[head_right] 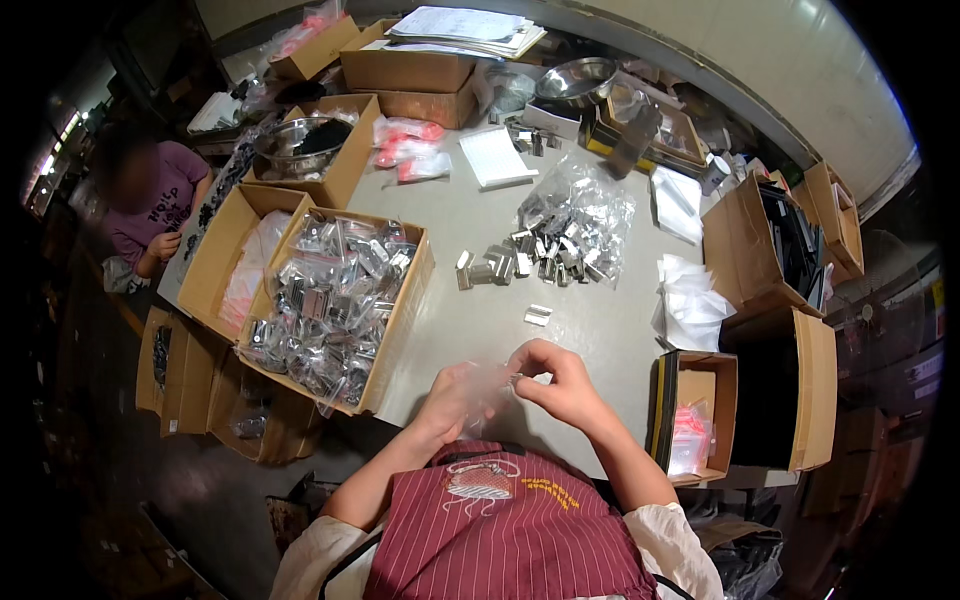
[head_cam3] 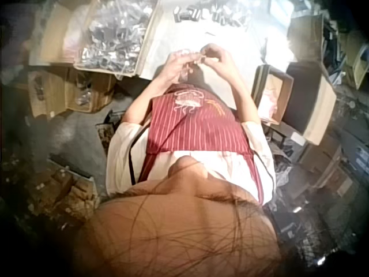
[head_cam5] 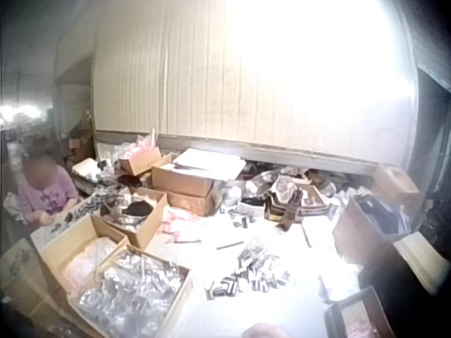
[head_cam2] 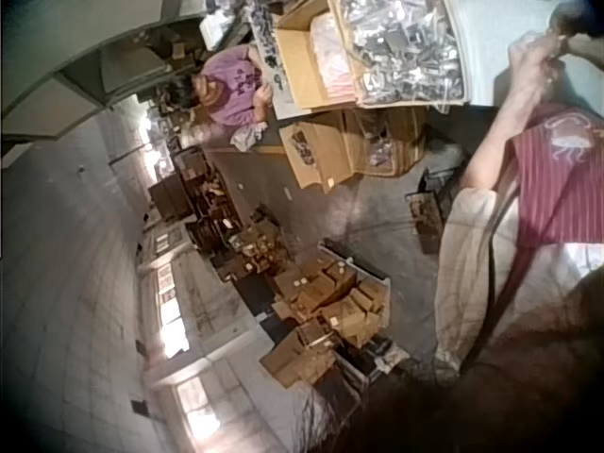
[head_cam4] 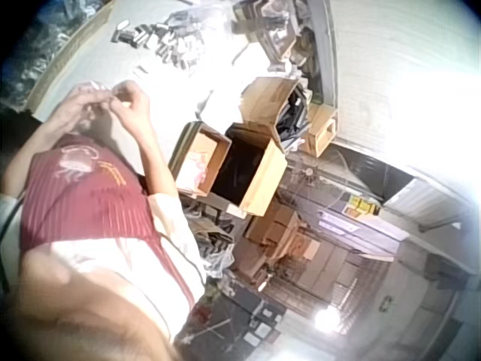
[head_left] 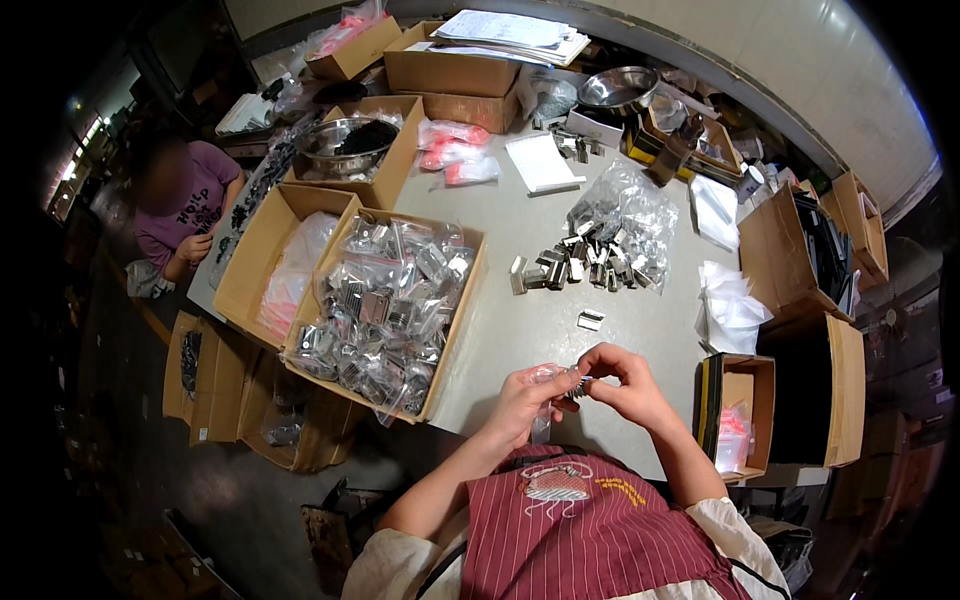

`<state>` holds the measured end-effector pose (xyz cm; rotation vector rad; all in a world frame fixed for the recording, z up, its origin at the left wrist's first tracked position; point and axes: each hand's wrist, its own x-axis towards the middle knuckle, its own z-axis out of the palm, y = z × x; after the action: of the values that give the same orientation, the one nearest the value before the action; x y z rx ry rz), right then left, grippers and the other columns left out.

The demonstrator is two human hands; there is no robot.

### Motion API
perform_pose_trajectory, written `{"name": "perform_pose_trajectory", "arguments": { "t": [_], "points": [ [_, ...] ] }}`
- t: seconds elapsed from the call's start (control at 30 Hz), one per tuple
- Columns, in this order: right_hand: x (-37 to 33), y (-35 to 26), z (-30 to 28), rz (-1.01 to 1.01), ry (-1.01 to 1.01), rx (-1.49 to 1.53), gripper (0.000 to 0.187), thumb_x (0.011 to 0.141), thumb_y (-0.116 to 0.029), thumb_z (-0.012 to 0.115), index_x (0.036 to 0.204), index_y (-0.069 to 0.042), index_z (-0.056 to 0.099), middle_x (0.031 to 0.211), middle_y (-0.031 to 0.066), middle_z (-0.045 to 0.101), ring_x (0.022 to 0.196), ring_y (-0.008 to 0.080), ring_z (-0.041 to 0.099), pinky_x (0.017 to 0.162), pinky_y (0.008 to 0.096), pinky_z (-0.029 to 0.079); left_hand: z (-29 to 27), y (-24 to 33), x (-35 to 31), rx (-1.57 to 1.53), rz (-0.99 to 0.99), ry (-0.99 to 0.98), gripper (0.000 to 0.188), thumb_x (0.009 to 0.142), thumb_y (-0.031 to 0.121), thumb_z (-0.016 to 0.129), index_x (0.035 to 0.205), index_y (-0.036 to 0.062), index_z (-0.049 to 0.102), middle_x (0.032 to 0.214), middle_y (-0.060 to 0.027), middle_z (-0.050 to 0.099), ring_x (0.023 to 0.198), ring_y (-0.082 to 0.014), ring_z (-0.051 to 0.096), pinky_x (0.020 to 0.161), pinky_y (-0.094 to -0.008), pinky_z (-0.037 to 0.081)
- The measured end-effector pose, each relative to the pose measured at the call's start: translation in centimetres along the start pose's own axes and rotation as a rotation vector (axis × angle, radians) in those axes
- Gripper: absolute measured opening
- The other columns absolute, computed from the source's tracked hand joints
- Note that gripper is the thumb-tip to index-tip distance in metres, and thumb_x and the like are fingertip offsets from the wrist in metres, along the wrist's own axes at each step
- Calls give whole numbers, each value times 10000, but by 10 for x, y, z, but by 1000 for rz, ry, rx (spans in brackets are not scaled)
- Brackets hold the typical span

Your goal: The person picks small metallic rectangular parts from a pile on the table, places each into a small clear plastic bag, and sets the bagged part into a cardboard box. The person repeats this one-at-a-time handling throughout the clip.

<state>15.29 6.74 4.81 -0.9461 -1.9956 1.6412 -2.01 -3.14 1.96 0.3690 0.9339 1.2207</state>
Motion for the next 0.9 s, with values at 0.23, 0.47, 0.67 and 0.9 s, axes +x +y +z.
{"name": "perform_pose_trajectory", "arguments": {
  "t": [0.23,0.47,0.67,0.9],
  "points": [
    [-1,1,-1,48,-31,17,192,798,-58,678,978,-4,641,933,36,680,910,137,658,829,305,523,-2,-2,0,-44,-18,-3,318,915,314,751,1062,37,698,940,-28,698,759,-144,689,584,-235,471],
    [-1,-2,2,-25,-2,-75,182,772,-76,700,932,-6,649,871,55,672,808,142,657,777,304,524,-2,-8,3,-51,-35,-4,311,916,321,751,1057,53,677,921,-19,687,785,-158,705,594,-244,492],
    [-2,2,1,-2,23,-38,180,765,-85,706,915,-9,643,868,45,663,822,134,652,784,299,517,-2,-9,2,-91,-32,-2,289,931,354,731,982,78,664,832,3,650,788,-187,726,580,-269,517],
    [-2,8,1,17,25,-65,202,772,-106,707,934,-4,642,893,62,669,828,161,654,772,315,516,-1,-10,1,-140,-49,25,290,935,342,728,1017,70,674,837,-5,657,783,-189,724,582,-276,522]
  ]
}}
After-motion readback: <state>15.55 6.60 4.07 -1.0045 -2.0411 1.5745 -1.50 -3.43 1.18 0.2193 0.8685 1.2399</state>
